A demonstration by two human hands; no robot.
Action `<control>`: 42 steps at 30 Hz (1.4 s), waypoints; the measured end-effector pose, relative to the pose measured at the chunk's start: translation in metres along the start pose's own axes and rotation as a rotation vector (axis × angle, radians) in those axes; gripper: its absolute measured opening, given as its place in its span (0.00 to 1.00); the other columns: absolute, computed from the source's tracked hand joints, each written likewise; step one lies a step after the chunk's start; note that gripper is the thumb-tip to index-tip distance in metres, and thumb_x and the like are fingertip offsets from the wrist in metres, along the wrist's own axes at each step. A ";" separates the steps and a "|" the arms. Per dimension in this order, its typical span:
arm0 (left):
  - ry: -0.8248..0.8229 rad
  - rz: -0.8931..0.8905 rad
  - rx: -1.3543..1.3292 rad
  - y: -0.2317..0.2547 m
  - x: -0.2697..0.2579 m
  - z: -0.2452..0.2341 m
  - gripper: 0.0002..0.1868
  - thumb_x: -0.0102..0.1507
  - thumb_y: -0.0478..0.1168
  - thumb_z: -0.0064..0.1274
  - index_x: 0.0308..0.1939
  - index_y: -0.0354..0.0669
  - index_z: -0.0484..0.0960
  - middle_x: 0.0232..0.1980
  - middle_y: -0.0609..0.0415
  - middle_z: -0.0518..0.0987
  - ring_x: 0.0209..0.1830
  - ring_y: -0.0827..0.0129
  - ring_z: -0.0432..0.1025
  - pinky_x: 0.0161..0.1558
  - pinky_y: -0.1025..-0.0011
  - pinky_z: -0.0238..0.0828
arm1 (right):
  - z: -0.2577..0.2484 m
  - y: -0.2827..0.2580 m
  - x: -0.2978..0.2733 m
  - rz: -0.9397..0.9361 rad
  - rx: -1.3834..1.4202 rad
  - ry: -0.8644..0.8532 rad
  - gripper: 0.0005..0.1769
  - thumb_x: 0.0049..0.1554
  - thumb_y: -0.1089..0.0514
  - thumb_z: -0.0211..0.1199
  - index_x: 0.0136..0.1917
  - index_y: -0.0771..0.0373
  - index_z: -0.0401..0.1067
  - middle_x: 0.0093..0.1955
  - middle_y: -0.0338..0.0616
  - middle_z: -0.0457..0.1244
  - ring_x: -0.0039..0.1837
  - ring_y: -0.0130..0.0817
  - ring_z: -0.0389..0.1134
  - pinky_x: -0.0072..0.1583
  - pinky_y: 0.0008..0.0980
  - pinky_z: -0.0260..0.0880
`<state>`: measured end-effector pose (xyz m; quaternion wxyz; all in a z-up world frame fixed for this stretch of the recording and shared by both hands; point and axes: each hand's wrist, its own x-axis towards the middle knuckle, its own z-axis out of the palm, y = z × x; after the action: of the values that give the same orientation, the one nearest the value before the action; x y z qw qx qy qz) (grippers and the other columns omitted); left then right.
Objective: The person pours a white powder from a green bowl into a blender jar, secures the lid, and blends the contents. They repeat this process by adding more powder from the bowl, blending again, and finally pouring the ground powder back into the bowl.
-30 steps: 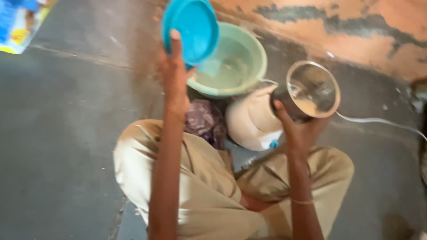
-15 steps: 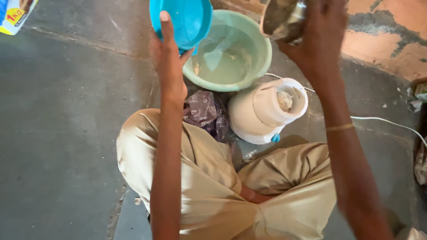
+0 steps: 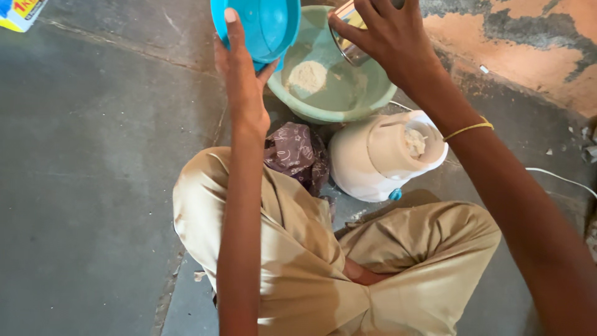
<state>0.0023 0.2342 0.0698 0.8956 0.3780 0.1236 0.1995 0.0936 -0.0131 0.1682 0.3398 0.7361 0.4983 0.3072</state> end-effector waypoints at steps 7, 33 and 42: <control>-0.025 -0.002 0.025 -0.006 0.000 0.002 0.56 0.60 0.76 0.52 0.79 0.45 0.51 0.78 0.40 0.60 0.75 0.46 0.64 0.64 0.45 0.76 | -0.041 -0.005 -0.012 0.391 0.489 0.001 0.48 0.52 0.64 0.77 0.79 0.52 0.56 0.71 0.52 0.58 0.75 0.48 0.56 0.69 0.59 0.53; -0.088 -0.072 0.154 -0.018 -0.007 0.016 0.56 0.61 0.73 0.53 0.80 0.49 0.46 0.81 0.43 0.52 0.78 0.43 0.57 0.64 0.43 0.74 | -0.108 -0.122 -0.177 1.427 1.389 0.464 0.64 0.45 0.54 0.87 0.80 0.67 0.45 0.72 0.45 0.59 0.70 0.37 0.64 0.70 0.35 0.70; -0.100 -0.083 0.201 -0.033 -0.003 0.011 0.56 0.61 0.74 0.52 0.80 0.50 0.46 0.81 0.42 0.53 0.77 0.43 0.58 0.64 0.43 0.74 | -0.126 -0.074 -0.177 1.273 1.538 0.332 0.55 0.44 0.59 0.86 0.76 0.67 0.56 0.71 0.46 0.62 0.72 0.35 0.65 0.74 0.37 0.69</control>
<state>0.0123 0.2046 0.0536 0.8658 0.4697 0.1138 0.1298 -0.1001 -0.1352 0.1615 -0.5272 0.8323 0.1168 0.1256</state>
